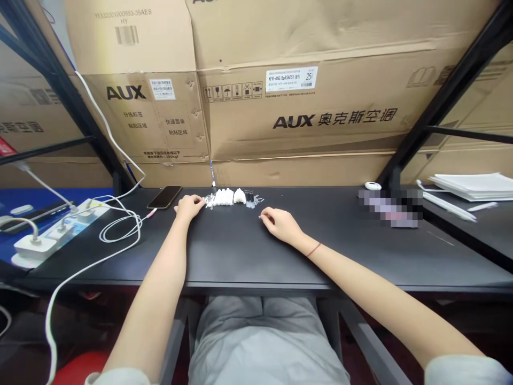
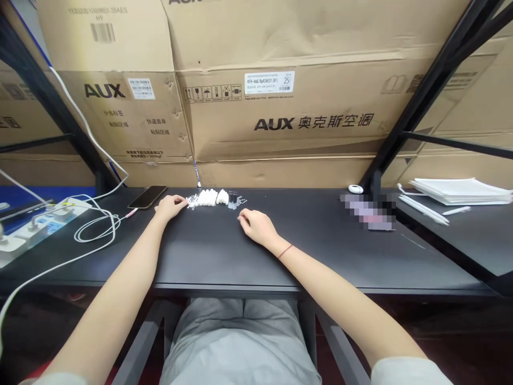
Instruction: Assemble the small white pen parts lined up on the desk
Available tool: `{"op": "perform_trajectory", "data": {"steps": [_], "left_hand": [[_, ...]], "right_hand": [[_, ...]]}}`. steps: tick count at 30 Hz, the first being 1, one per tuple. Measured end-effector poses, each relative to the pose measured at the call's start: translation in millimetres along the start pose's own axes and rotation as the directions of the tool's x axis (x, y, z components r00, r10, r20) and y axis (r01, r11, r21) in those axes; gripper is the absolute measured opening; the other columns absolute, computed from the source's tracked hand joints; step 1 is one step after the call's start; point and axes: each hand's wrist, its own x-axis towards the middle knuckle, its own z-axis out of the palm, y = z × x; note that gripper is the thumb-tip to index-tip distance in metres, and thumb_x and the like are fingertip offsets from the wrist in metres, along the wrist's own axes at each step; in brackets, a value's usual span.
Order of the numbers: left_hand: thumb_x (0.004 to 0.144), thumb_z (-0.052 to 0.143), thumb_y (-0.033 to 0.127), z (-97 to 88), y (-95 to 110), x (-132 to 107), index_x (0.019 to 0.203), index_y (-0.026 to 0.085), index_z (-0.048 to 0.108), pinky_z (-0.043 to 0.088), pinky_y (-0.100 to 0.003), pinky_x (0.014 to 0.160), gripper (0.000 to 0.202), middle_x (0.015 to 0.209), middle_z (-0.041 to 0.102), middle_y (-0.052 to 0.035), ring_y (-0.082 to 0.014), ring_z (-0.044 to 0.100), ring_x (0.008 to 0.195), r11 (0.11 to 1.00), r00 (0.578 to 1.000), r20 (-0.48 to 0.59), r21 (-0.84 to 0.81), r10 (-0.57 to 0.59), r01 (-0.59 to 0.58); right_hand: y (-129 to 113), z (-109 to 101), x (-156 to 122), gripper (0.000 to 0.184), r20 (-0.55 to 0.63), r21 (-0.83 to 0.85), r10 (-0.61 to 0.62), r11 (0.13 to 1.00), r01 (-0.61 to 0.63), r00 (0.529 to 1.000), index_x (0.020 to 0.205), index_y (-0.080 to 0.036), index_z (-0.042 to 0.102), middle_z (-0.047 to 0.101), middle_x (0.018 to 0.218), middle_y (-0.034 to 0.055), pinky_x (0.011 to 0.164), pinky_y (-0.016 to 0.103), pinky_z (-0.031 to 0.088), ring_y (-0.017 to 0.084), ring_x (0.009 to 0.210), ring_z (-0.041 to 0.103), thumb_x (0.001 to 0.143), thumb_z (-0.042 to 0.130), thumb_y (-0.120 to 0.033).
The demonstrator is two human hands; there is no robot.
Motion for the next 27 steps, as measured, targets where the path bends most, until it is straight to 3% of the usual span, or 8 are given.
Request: {"op": "perform_trajectory", "data": {"steps": [6, 13, 16, 19, 21, 24, 27], "left_hand": [[0.078, 0.057, 0.033, -3.7, -2, -1, 0.094, 0.028, 0.071, 0.044, -0.038, 0.09, 0.022, 0.115, 0.068, -0.0044, -0.0285, 0.057, 0.111, 1.0, 1.0, 0.022, 0.025, -0.013, 0.012], [0.072, 0.059, 0.022, -12.9, -8, -2, 0.069, 0.021, 0.069, 0.047, -0.033, 0.081, 0.011, 0.095, 0.072, -0.0101, -0.0289, 0.064, 0.095, 0.997, 0.998, 0.036, 0.061, -0.052, 0.05], [0.077, 0.054, 0.021, -20.9, -7, -4, 0.075, 0.018, 0.068, 0.047, -0.032, 0.083, 0.015, 0.093, 0.072, -0.0116, -0.0278, 0.065, 0.095, 0.996, 0.998, 0.014, 0.059, -0.061, 0.06], [0.083, 0.048, 0.024, -24.8, 7, -13, 0.091, 0.018, 0.065, 0.047, -0.028, 0.085, 0.019, 0.095, 0.072, -0.0074, -0.0211, 0.065, 0.092, 0.993, 0.997, -0.005, -0.091, 0.073, -0.073], [0.084, 0.05, 0.029, -20.5, 26, -23, 0.093, 0.019, 0.063, 0.047, -0.026, 0.084, 0.019, 0.093, 0.072, -0.004, -0.0179, 0.066, 0.087, 0.937, 0.967, 0.014, -0.25, 0.256, -0.244], [0.081, 0.055, 0.033, -3.3, 59, -41, 0.09, 0.019, 0.063, 0.049, -0.028, 0.083, 0.018, 0.092, 0.07, -0.0026, -0.0174, 0.064, 0.085, 0.818, 0.867, 0.061, -0.368, 0.495, -0.441], [0.082, 0.054, 0.036, 17.2, 82, -56, 0.095, 0.019, 0.064, 0.05, -0.031, 0.083, 0.023, 0.096, 0.07, -0.0042, -0.018, 0.064, 0.083, 0.7, 0.771, 0.073, -0.48, 0.633, -0.529]], "right_hand": [[-1, -1, 0, 0.015, -0.009, 0.012, -0.002, 1.0, 0.002, 1.0, 0.078, -0.021, 0.059, 0.063, 0.067, 0.0009, 0.06, 0.024, 0.038, 0.015, 0.062, 0.057, 0.087, 0.048, -0.022], [-1, -2, -1, 0.014, -0.008, 0.028, 0.008, 1.0, -0.008, 1.0, 0.076, -0.021, 0.059, 0.063, 0.067, 0.0007, 0.06, 0.024, 0.039, 0.015, 0.062, 0.057, 0.085, 0.048, -0.022], [0, -3, -2, 0.014, -0.027, 0.055, -0.011, 0.998, 0.013, 1.0, 0.078, -0.021, 0.059, 0.064, 0.07, 0.001, 0.061, 0.025, 0.041, 0.015, 0.063, 0.057, 0.085, 0.047, -0.021], [0, -4, -1, 0.015, -0.059, 0.098, -0.039, 0.994, 0.044, 0.997, 0.08, -0.021, 0.059, 0.065, 0.073, 0.0018, 0.063, 0.026, 0.044, 0.015, 0.063, 0.057, 0.085, 0.046, -0.02], [-1, -4, -1, 0.016, -0.093, 0.137, -0.047, 0.989, 0.059, 0.995, 0.084, -0.02, 0.061, 0.066, 0.076, 0.0026, 0.065, 0.027, 0.046, 0.015, 0.063, 0.058, 0.085, 0.045, -0.02], [-1, -5, 0, 0.019, -0.166, 0.223, -0.042, 0.972, 0.079, 0.985, 0.091, -0.02, 0.064, 0.069, 0.085, 0.0048, 0.069, 0.029, 0.05, 0.015, 0.066, 0.06, 0.086, 0.046, -0.021], [-1, -6, 1, 0.02, -0.221, 0.292, -0.027, 0.952, 0.092, 0.975, 0.089, -0.02, 0.066, 0.07, 0.088, 0.0061, 0.069, 0.03, 0.052, 0.017, 0.072, 0.063, 0.085, 0.047, -0.021]]}}
